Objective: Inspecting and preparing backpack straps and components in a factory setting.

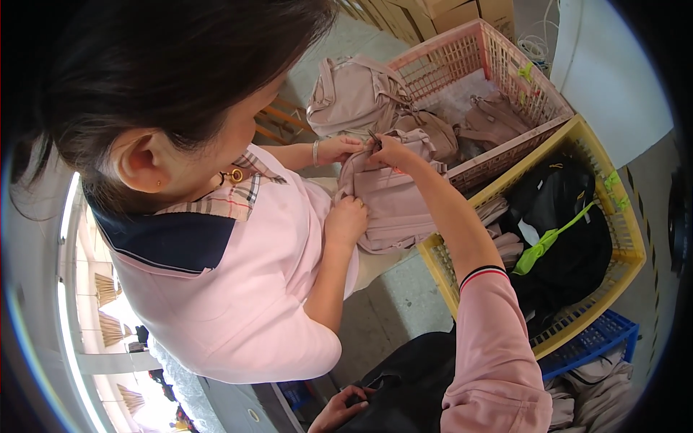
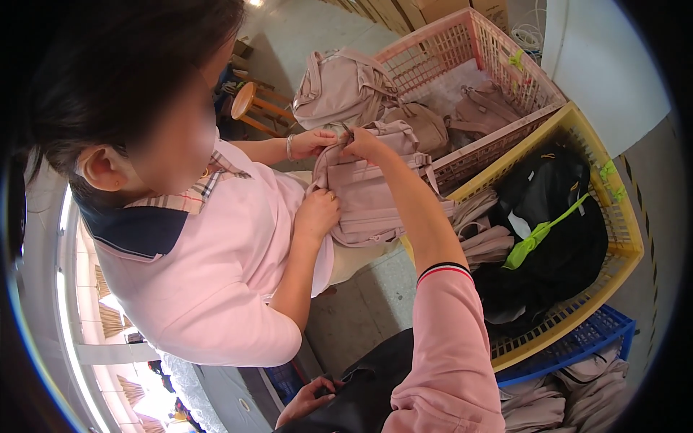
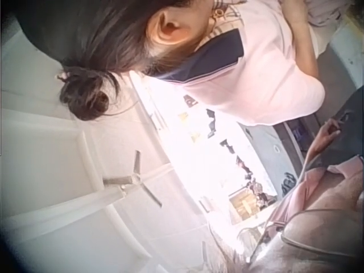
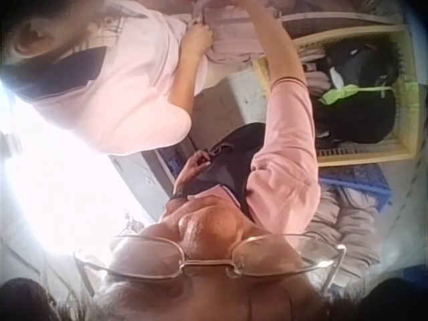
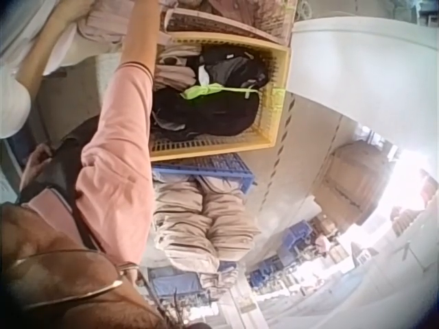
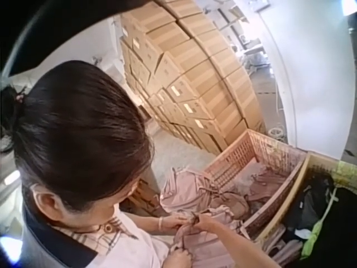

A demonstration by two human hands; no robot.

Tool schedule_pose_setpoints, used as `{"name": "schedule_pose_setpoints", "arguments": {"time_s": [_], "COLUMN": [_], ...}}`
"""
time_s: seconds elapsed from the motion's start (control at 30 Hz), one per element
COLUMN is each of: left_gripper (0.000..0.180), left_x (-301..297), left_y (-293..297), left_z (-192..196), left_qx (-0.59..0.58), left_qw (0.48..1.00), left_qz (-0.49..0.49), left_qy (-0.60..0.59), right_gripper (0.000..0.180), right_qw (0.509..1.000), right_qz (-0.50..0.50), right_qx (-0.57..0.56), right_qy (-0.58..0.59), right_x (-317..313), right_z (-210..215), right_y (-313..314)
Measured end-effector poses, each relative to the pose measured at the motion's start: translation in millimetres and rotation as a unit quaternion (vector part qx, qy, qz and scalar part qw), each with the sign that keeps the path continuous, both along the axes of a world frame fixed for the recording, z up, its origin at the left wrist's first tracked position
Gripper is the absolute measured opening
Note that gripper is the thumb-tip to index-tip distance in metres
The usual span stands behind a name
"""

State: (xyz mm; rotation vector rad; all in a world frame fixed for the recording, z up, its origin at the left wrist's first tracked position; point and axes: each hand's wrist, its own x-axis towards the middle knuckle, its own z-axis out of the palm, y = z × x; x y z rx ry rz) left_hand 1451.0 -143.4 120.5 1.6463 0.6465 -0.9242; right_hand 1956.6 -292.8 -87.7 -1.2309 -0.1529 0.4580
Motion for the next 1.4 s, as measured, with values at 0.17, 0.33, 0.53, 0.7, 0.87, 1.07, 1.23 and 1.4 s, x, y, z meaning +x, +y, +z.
{"name": "schedule_pose_setpoints", "arguments": {"time_s": [0.17,0.33,0.53,0.7,0.87,1.07,1.23,1.4], "left_gripper": [0.013,0.014,0.014,0.014,0.014,0.014,0.012,0.012], "left_x": [2,-1,-2,-5,-3,-7,-2,-14], "left_y": [1,4,5,2,-1,-3,-10,-5], "left_z": [0,-3,-4,1,1,-2,3,-6], "left_qx": [0.016,0.003,0.014,0.019,0.005,-0.011,0.014,-0.056], "left_qw": [1.0,1.0,1.0,1.0,0.998,0.998,0.999,0.997], "left_qz": [-0.022,0.001,-0.014,0.016,0.047,0.05,0.017,0.029], "left_qy": [0.005,0.01,0.001,0.013,0.03,0.032,0.042,0.037], "right_gripper": [0.053,0.05,0.045,0.029,0.017,0.014,0.016,0.011], "right_qw": [0.999,0.998,0.997,0.995,0.984,0.963,0.973,0.913], "right_qz": [-0.003,-0.022,-0.059,-0.048,-0.107,-0.261,-0.223,-0.36], "right_qx": [0.04,0.041,0.045,0.042,0.097,-0.07,-0.054,0.132], "right_qy": [0.024,0.03,0.037,0.077,0.104,-0.004,0.007,0.141], "right_x": [0,1,-6,-11,-9,-12,-55,-112], "right_z": [-2,-4,-3,6,2,-15,-1,-6], "right_y": [1,7,12,13,23,29,31,-30]}}
